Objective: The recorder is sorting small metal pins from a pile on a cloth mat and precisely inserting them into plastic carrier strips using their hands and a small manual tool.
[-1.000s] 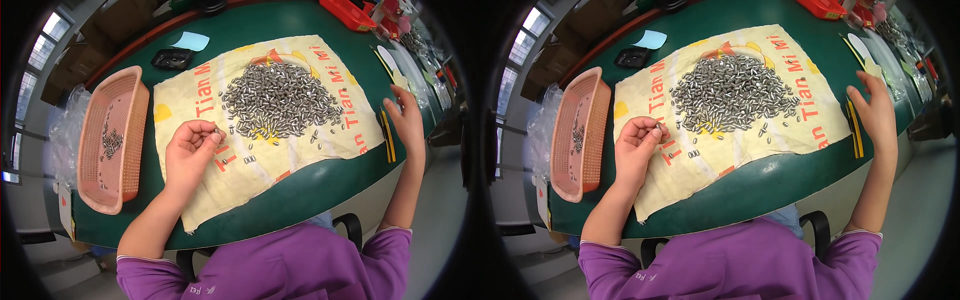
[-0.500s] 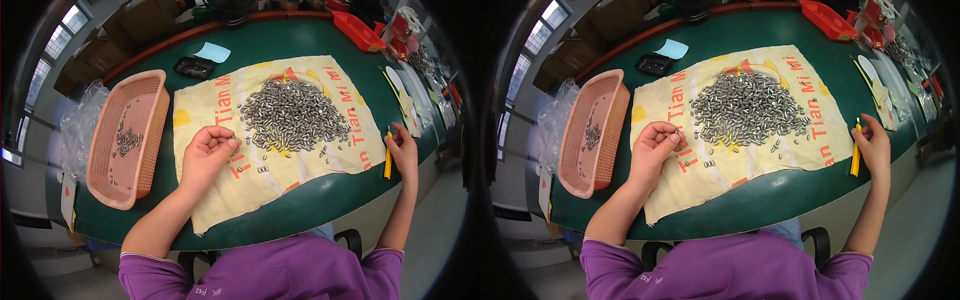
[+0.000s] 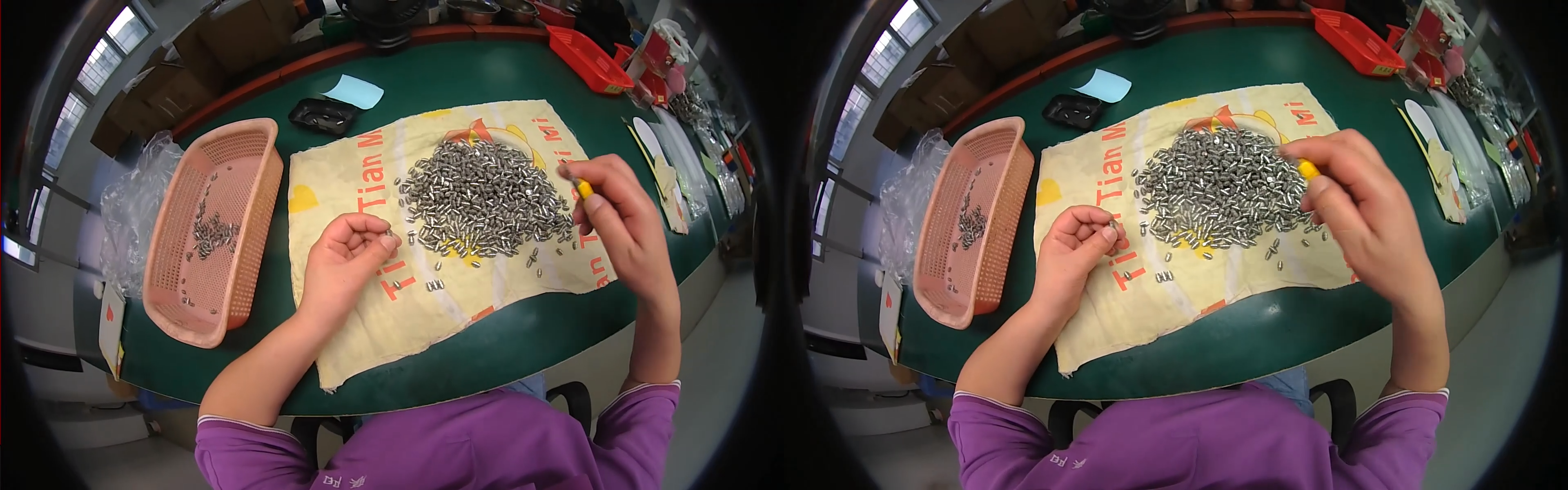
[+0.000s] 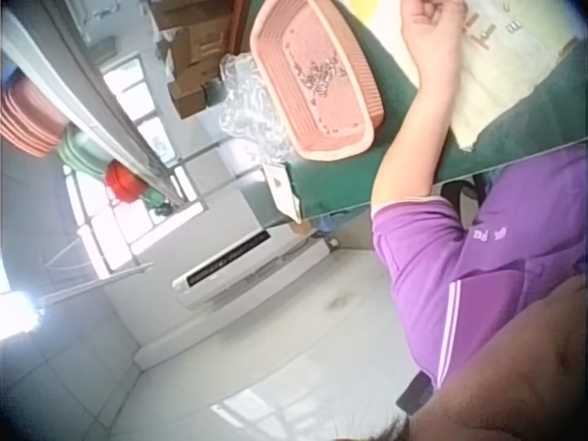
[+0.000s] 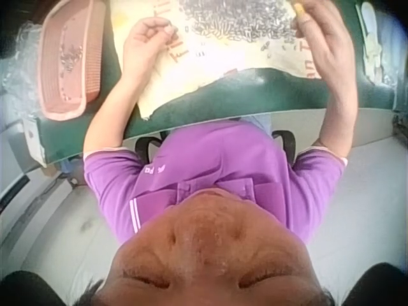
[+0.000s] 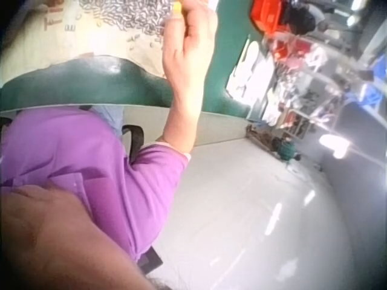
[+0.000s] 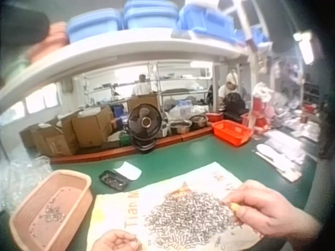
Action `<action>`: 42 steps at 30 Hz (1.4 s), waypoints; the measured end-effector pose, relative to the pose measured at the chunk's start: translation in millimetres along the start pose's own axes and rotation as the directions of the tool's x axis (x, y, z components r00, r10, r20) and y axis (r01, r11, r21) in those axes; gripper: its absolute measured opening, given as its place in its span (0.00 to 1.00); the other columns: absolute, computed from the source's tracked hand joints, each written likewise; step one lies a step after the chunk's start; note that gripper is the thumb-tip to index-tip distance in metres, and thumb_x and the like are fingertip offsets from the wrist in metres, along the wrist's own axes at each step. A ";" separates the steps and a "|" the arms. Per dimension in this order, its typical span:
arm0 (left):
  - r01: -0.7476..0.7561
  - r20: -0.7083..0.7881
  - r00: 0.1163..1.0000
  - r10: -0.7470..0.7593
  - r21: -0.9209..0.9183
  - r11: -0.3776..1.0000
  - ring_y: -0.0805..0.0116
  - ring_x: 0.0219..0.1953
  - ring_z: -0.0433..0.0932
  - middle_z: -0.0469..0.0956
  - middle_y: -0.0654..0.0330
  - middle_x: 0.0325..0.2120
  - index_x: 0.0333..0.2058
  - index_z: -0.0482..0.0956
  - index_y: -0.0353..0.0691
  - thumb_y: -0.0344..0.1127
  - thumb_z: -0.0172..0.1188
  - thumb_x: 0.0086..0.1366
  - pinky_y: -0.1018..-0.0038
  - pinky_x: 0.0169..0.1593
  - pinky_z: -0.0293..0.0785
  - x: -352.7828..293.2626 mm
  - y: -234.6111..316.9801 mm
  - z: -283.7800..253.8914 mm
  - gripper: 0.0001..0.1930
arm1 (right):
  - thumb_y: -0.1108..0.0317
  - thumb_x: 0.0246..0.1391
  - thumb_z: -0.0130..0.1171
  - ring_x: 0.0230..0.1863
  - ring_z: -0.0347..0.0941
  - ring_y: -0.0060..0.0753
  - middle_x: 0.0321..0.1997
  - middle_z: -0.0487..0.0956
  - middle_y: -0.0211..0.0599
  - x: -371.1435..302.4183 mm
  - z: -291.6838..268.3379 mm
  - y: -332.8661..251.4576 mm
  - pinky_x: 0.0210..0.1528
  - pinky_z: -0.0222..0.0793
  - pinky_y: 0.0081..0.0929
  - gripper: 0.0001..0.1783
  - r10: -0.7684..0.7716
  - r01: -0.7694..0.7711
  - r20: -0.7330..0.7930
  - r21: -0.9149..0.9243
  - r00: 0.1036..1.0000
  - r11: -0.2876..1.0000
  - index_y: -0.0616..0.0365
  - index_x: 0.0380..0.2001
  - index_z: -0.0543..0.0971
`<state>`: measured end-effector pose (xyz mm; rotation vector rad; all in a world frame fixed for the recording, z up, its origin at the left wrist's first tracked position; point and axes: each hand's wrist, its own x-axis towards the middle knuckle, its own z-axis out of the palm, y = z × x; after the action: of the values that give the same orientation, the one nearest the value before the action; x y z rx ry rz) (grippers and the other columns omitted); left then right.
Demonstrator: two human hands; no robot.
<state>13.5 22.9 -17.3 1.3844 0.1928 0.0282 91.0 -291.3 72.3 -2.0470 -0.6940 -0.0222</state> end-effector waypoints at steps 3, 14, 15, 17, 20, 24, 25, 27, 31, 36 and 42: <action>0.008 0.000 1.000 -0.008 -0.005 1.000 0.69 0.42 0.82 0.83 0.57 0.39 0.51 0.73 0.35 0.25 0.62 0.70 0.72 0.51 0.78 -0.3 0.4 1.8 0.13 | 0.73 0.66 0.49 0.43 0.76 0.42 0.41 0.75 0.43 24.6 41.5 -13.6 0.49 0.74 0.34 0.15 -0.169 0.192 0.260 -0.065 0.951 0.979 0.62 0.51 0.80; 0.016 0.024 1.000 -0.016 -0.013 1.000 0.76 0.42 0.81 0.81 0.59 0.37 0.59 0.62 0.32 0.23 0.63 0.69 0.79 0.49 0.78 1.2 0.9 5.2 0.25 | 0.67 0.65 0.54 0.45 0.83 0.52 0.44 0.85 0.49 46.8 104.8 -1.9 0.48 0.79 0.42 0.16 -0.036 -0.026 0.467 0.127 0.883 0.992 0.56 0.53 0.82; 0.017 0.016 1.000 -0.017 -0.006 1.000 0.76 0.41 0.81 0.81 0.59 0.37 0.59 0.62 0.32 0.23 0.64 0.68 0.79 0.48 0.78 1.2 1.5 6.3 0.25 | 0.67 0.65 0.54 0.45 0.83 0.52 0.44 0.85 0.49 46.2 105.7 0.8 0.48 0.79 0.42 0.16 -0.034 -0.028 0.469 0.125 0.883 0.992 0.56 0.53 0.82; 0.020 0.010 1.000 -0.020 -0.001 1.000 0.76 0.40 0.81 0.81 0.59 0.36 0.59 0.61 0.31 0.23 0.64 0.68 0.79 0.48 0.78 1.6 2.6 7.7 0.26 | 0.67 0.65 0.54 0.43 0.83 0.51 0.43 0.85 0.48 44.0 107.7 8.7 0.47 0.79 0.42 0.16 -0.167 0.124 0.392 0.133 0.905 0.983 0.54 0.53 0.82; 0.024 0.002 1.000 -0.024 0.032 0.999 0.77 0.40 0.81 0.81 0.59 0.36 0.59 0.61 0.32 0.22 0.64 0.68 0.79 0.47 0.78 1.5 2.6 8.4 0.26 | 0.67 0.64 0.55 0.41 0.84 0.51 0.41 0.85 0.47 43.6 108.2 12.4 0.45 0.79 0.42 0.17 -0.170 0.120 0.387 0.150 0.906 0.981 0.53 0.54 0.82; 0.029 0.004 1.000 -0.029 0.048 0.998 0.77 0.39 0.81 0.81 0.59 0.35 0.59 0.61 0.32 0.22 0.64 0.67 0.79 0.47 0.78 0.4 2.7 8.2 0.26 | 0.72 0.65 0.55 0.42 0.85 0.36 0.44 0.86 0.43 44.2 105.6 7.9 0.47 0.79 0.33 0.18 -0.095 0.044 0.473 0.119 0.876 0.992 0.56 0.57 0.81; 0.028 0.004 1.000 -0.028 0.047 0.998 0.77 0.39 0.81 0.81 0.60 0.35 0.59 0.61 0.33 0.22 0.64 0.67 0.79 0.47 0.78 0.7 3.0 8.4 0.26 | 0.69 0.64 0.56 0.40 0.84 0.42 0.42 0.86 0.44 43.2 108.0 9.2 0.45 0.79 0.36 0.18 -0.112 0.053 0.448 0.141 0.887 0.989 0.54 0.55 0.82; 0.032 0.008 0.999 -0.032 0.050 0.998 0.77 0.39 0.81 0.81 0.60 0.35 0.59 0.61 0.32 0.22 0.64 0.67 0.79 0.47 0.78 0.6 4.1 8.8 0.26 | 0.66 0.64 0.56 0.38 0.84 0.48 0.39 0.86 0.46 42.8 109.6 9.9 0.43 0.80 0.39 0.17 -0.127 0.063 0.422 0.164 0.898 0.984 0.51 0.54 0.83; 0.038 0.010 0.999 -0.039 0.055 0.998 0.77 0.39 0.81 0.81 0.59 0.35 0.59 0.61 0.32 0.22 0.64 0.67 0.78 0.47 0.78 0.3 3.8 9.0 0.26 | 0.66 0.64 0.57 0.38 0.84 0.47 0.39 0.86 0.46 43.8 108.7 8.4 0.43 0.80 0.39 0.17 -0.092 0.031 0.452 0.141 0.887 0.990 0.50 0.54 0.83; 0.030 0.009 0.999 -0.031 0.055 0.998 0.76 0.38 0.81 0.81 0.60 0.35 0.59 0.61 0.32 0.22 0.64 0.67 0.79 0.46 0.77 0.0 1.8 9.3 0.26 | 0.67 0.63 0.57 0.38 0.84 0.47 0.39 0.86 0.45 41.7 113.1 10.6 0.43 0.80 0.39 0.16 -0.090 0.036 0.447 0.129 0.890 0.991 0.50 0.53 0.84; 0.019 0.015 1.000 -0.020 0.065 0.998 0.77 0.38 0.80 0.81 0.60 0.34 0.59 0.61 0.33 0.22 0.65 0.66 0.80 0.44 0.76 0.1 1.4 8.7 0.27 | 0.69 0.62 0.59 0.40 0.83 0.48 0.42 0.85 0.45 38.9 116.2 13.9 0.44 0.80 0.40 0.16 -0.214 0.202 0.320 0.071 0.923 0.977 0.52 0.51 0.84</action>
<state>15.1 14.7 -14.4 1.4468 0.1958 -0.0048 101.1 -186.7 7.7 -1.9522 -1.1095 0.2107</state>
